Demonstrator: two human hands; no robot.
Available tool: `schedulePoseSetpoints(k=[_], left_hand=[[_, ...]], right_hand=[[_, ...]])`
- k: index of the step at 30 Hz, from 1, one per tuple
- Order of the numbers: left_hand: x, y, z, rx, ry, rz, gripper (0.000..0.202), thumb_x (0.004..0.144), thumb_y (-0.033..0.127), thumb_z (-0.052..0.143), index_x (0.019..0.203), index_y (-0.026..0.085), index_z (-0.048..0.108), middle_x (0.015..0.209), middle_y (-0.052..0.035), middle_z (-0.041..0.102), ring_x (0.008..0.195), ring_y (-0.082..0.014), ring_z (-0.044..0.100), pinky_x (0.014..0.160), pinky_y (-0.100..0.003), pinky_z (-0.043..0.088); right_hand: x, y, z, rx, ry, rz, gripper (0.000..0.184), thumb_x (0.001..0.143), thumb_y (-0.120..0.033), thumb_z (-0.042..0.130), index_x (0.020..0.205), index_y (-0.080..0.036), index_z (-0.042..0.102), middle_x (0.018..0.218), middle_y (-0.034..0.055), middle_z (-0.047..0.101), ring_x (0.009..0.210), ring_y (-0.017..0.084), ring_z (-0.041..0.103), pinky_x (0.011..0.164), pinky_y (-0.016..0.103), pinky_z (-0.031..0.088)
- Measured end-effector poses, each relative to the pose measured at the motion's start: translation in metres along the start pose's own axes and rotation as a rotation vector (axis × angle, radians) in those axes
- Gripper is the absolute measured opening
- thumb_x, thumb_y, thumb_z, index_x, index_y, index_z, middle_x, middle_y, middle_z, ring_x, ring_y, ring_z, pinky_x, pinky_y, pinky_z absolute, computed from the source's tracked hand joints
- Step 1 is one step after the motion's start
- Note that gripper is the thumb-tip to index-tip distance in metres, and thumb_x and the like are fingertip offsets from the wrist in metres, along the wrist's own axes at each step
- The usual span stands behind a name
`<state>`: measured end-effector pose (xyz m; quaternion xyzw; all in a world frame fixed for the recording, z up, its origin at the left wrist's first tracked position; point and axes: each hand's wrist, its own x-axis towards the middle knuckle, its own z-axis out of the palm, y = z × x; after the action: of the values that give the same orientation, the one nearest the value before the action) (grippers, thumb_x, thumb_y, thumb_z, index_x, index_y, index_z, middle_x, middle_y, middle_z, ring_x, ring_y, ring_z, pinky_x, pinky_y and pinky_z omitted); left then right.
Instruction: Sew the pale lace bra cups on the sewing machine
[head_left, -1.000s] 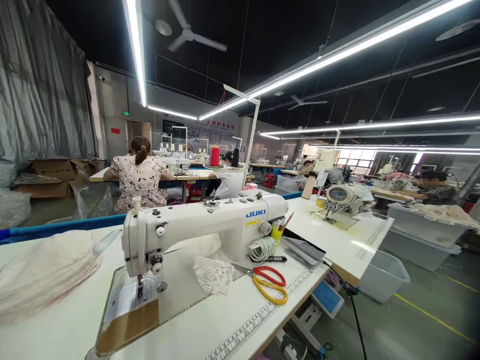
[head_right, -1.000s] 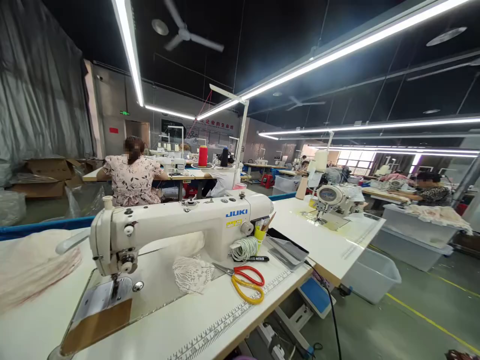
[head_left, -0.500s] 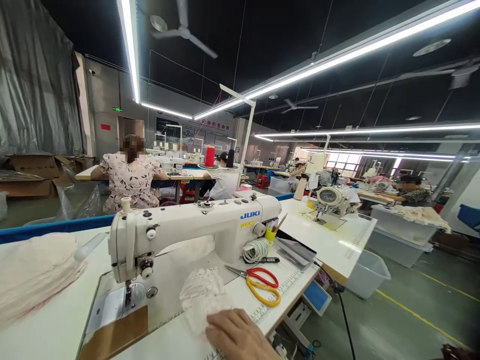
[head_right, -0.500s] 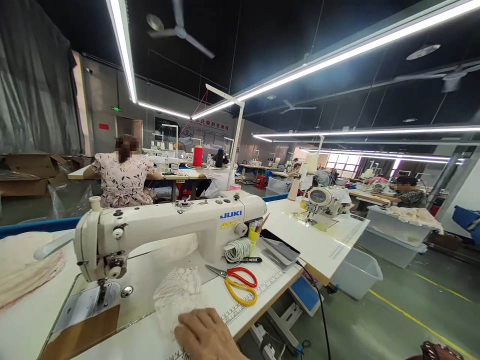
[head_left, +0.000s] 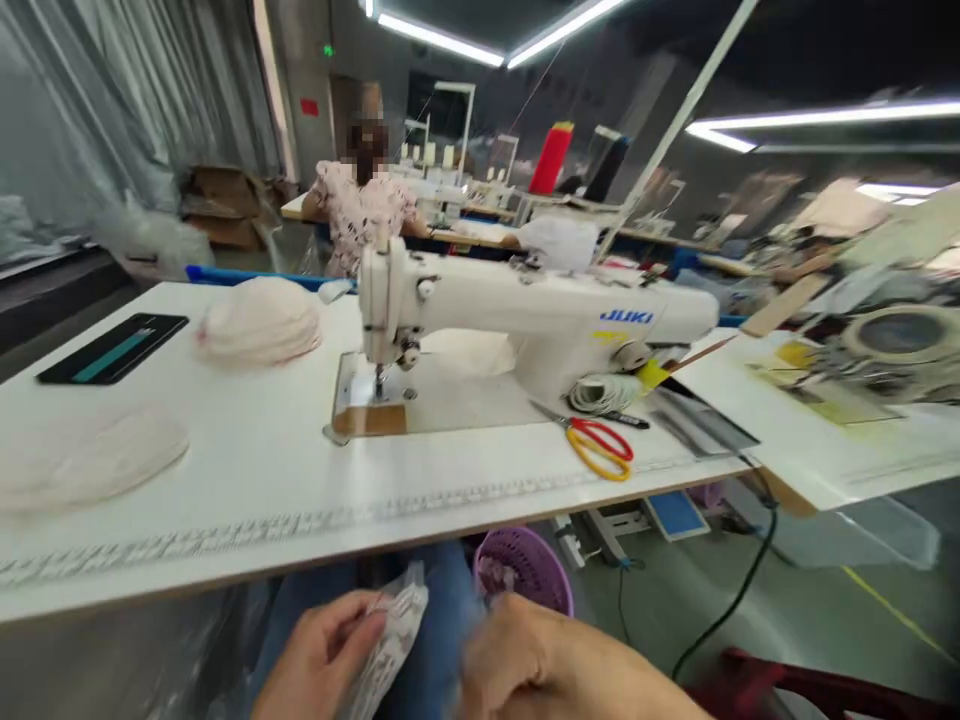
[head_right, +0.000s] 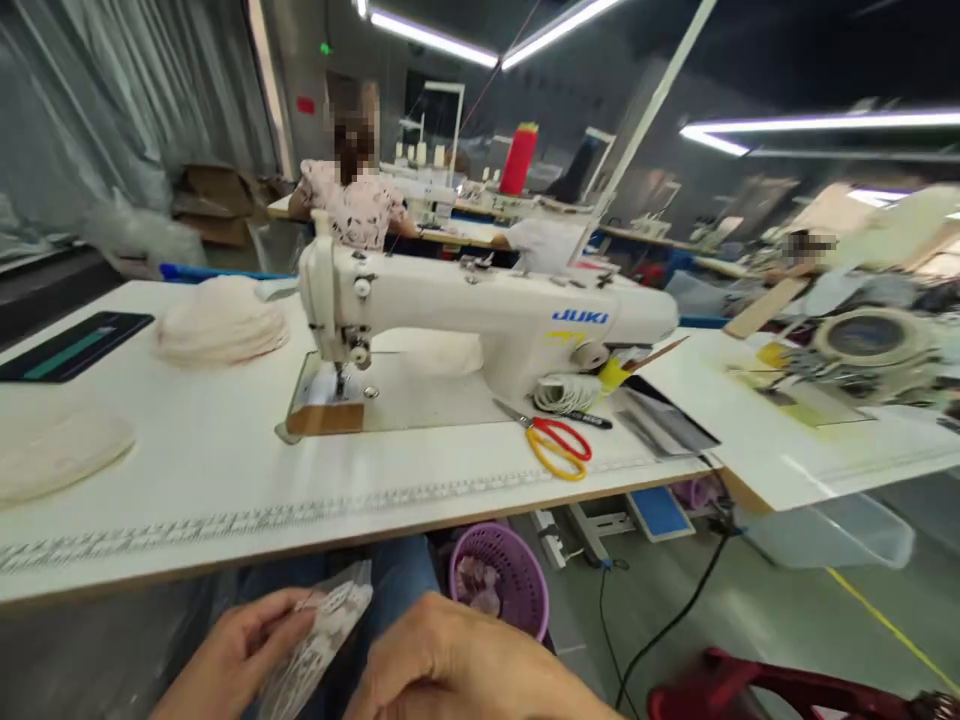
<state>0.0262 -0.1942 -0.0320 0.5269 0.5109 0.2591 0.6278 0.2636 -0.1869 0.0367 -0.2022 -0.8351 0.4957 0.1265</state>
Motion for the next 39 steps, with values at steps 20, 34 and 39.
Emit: schedulePoseSetpoints(k=[20, 34, 39], left_hand=[[-0.038, -0.021, 0.006, -0.395, -0.106, -0.07, 0.057, 0.07, 0.056, 0.068, 0.107, 0.013, 0.067, 0.08, -0.0067, 0.067, 0.081, -0.0223, 0.06, 0.078, -0.029, 0.047], [-0.038, -0.044, 0.006, -0.332, -0.055, -0.066, 0.047, 0.074, 0.058, 0.063, 0.079, 0.011, 0.067, 0.062, -0.0005, 0.057, 0.056, -0.0105, 0.044, 0.054, -0.02, 0.036], [-0.043, -0.033, -0.007, -0.444, -0.048, -0.186, 0.049, 0.066, 0.059, 0.07, 0.085, 0.014, 0.073, 0.069, -0.004, 0.065, 0.072, -0.0188, 0.056, 0.066, -0.023, 0.043]], right_hand=[[0.064, 0.013, 0.032, -0.168, 0.147, 0.513, 0.025, 0.076, -0.041, 0.071, 0.079, -0.021, 0.056, 0.073, -0.0048, 0.055, 0.077, 0.013, 0.049, 0.068, 0.021, 0.032], [0.065, 0.014, 0.038, -0.163, 0.078, 0.438, 0.012, 0.092, -0.031, 0.048, 0.089, -0.021, 0.054, 0.077, -0.0011, 0.058, 0.076, 0.014, 0.052, 0.067, 0.022, 0.036], [0.051, 0.014, 0.038, -0.151, 0.169, 0.371, 0.014, 0.095, -0.023, 0.038, 0.091, -0.02, 0.05, 0.079, -0.0004, 0.058, 0.073, 0.013, 0.052, 0.067, 0.022, 0.037]])
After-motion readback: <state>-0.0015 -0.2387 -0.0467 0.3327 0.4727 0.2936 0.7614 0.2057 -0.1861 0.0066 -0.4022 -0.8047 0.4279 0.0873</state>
